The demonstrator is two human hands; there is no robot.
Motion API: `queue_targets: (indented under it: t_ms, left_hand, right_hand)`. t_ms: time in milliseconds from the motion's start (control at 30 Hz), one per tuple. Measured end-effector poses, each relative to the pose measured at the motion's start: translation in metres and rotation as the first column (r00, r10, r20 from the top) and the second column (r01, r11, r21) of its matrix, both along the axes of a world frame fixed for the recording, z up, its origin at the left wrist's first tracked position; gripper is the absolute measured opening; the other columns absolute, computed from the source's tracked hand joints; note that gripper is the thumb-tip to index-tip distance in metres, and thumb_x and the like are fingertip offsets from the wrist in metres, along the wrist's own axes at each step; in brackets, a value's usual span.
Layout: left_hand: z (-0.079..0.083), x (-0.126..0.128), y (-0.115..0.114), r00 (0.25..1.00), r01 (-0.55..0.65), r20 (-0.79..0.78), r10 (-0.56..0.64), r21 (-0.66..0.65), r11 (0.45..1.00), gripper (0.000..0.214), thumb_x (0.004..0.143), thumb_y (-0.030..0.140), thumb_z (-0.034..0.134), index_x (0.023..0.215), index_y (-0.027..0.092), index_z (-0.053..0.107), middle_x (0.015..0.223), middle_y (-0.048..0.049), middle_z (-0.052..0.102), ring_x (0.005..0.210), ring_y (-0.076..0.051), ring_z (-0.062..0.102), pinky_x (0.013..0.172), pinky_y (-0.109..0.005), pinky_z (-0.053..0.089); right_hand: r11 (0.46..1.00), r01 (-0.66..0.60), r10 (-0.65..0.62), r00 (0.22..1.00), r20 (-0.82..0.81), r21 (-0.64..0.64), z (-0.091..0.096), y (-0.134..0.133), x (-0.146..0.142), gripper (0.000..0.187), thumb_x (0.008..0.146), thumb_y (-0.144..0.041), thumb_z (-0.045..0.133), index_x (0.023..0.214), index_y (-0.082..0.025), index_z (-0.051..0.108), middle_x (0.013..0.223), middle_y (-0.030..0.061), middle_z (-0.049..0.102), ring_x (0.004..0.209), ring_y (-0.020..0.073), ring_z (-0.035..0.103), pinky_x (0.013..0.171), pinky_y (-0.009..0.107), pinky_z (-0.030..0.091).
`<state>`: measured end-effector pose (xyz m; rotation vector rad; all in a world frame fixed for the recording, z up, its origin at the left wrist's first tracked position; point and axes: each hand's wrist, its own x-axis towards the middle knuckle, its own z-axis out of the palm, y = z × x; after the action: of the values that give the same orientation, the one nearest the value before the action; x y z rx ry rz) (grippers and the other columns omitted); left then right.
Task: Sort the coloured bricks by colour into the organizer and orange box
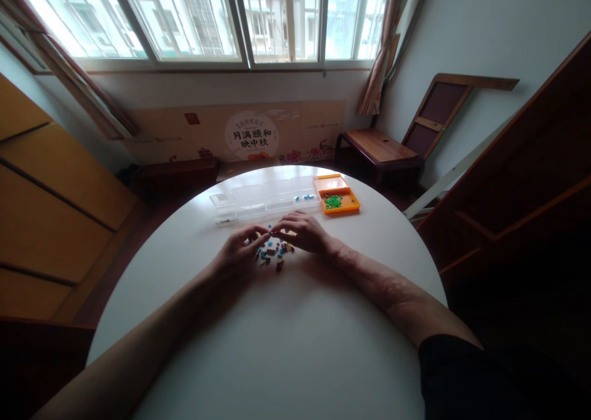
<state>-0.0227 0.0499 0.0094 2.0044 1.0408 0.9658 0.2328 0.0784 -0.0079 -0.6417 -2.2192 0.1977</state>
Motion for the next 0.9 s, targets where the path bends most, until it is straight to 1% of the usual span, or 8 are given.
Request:
queue_targets:
  t_ms: [133, 233, 400, 533, 600, 667, 800, 900]
  left_hand:
    - [0.0, -0.002, 0.003, 0.998, -0.051, 0.031, 0.05, 0.041, 0.998, 0.034, 0.1, 0.053, 0.076, 0.103, 0.02, 0.083, 0.093, -0.0046, 0.078, 0.075, -0.016, 0.064, 0.069, -0.026, 0.052]
    - [-0.002, -0.006, 0.005, 0.994, -0.101, 0.044, 0.098, 0.063, 0.993, 0.032, 0.098, 0.052, 0.078, 0.101, 0.02, 0.085, 0.091, -0.0051, 0.079, 0.072, -0.015, 0.064, 0.067, -0.025, 0.052]
    - [-0.006, -0.009, 0.006, 0.985, -0.162, 0.074, 0.158, 0.043, 0.986, 0.034, 0.096, 0.053, 0.081, 0.099, 0.02, 0.086, 0.085, -0.0048, 0.079, 0.067, -0.015, 0.064, 0.061, -0.025, 0.051]
    - [-0.006, -0.008, 0.006, 0.985, -0.155, 0.08, 0.152, 0.035, 0.987, 0.036, 0.096, 0.055, 0.082, 0.1, 0.019, 0.086, 0.086, -0.0057, 0.08, 0.066, -0.014, 0.064, 0.062, -0.025, 0.053]
    - [-0.005, -0.008, 0.005, 0.986, -0.148, 0.087, 0.145, 0.03, 0.989, 0.037, 0.095, 0.055, 0.083, 0.099, 0.019, 0.087, 0.086, -0.006, 0.08, 0.066, -0.015, 0.065, 0.062, -0.025, 0.054]
    - [-0.004, -0.008, 0.004, 0.986, -0.141, 0.098, 0.137, 0.041, 0.989, 0.036, 0.096, 0.055, 0.083, 0.099, 0.019, 0.087, 0.088, -0.0065, 0.08, 0.067, -0.015, 0.066, 0.063, -0.026, 0.055]
    - [-0.003, -0.008, 0.004, 0.992, -0.089, 0.094, 0.081, 0.087, 0.992, 0.034, 0.098, 0.054, 0.081, 0.1, 0.02, 0.088, 0.094, -0.0081, 0.081, 0.075, -0.017, 0.069, 0.067, -0.028, 0.056]
    - [-0.004, -0.008, 0.005, 0.996, -0.024, 0.087, 0.015, 0.104, 0.994, 0.032, 0.099, 0.051, 0.081, 0.103, 0.021, 0.089, 0.096, -0.0083, 0.08, 0.08, -0.018, 0.071, 0.071, -0.029, 0.056]
  right_hand:
    - [0.998, 0.053, -0.05, 0.997, -0.065, 0.038, 0.003, 0.001, 0.002, 0.017, 0.11, -0.041, 0.072, 0.104, -0.026, 0.08, 0.095, 0.0026, 0.082, 0.087, 0.0198, 0.074, 0.092, 0.038, 0.056]
    - [0.973, 0.224, -0.207, 0.957, -0.205, 0.061, 0.007, 0.004, 0.007, 0.017, 0.107, -0.039, 0.075, 0.098, -0.026, 0.08, 0.09, 0.0021, 0.079, 0.084, 0.021, 0.071, 0.089, 0.038, 0.055]
    - [0.814, 0.576, -0.562, 0.752, -0.344, -0.071, 0.005, 0.023, 0.029, 0.021, 0.104, -0.043, 0.078, 0.093, -0.025, 0.081, 0.088, 0.0027, 0.079, 0.079, 0.0231, 0.066, 0.089, 0.041, 0.053]
    - [0.748, 0.646, -0.659, 0.697, -0.283, -0.15, -0.003, 0.035, 0.038, 0.016, 0.105, -0.036, 0.074, 0.101, -0.025, 0.084, 0.093, 0.0032, 0.082, 0.081, 0.0243, 0.067, 0.09, 0.042, 0.053]
    - [0.764, 0.628, -0.643, 0.719, -0.263, -0.148, -0.005, 0.034, 0.035, 0.014, 0.104, -0.032, 0.073, 0.102, -0.024, 0.084, 0.093, 0.0034, 0.081, 0.082, 0.0245, 0.068, 0.092, 0.042, 0.053]
    - [0.824, 0.552, -0.565, 0.785, -0.254, -0.124, -0.004, 0.029, 0.029, 0.014, 0.105, -0.029, 0.07, 0.102, -0.024, 0.083, 0.091, 0.0039, 0.08, 0.083, 0.0243, 0.068, 0.092, 0.041, 0.054]
    - [0.974, 0.223, -0.227, 0.963, -0.145, -0.042, 0.002, 0.012, 0.014, 0.011, 0.107, -0.028, 0.07, 0.108, -0.025, 0.079, 0.093, 0.0038, 0.078, 0.086, 0.0219, 0.071, 0.089, 0.038, 0.057]
    - [0.999, 0.032, -0.032, 0.999, -0.011, 0.027, 0.004, 0.002, 0.005, 0.014, 0.106, -0.036, 0.075, 0.115, -0.025, 0.078, 0.098, 0.0046, 0.08, 0.087, 0.0209, 0.072, 0.086, 0.036, 0.058]
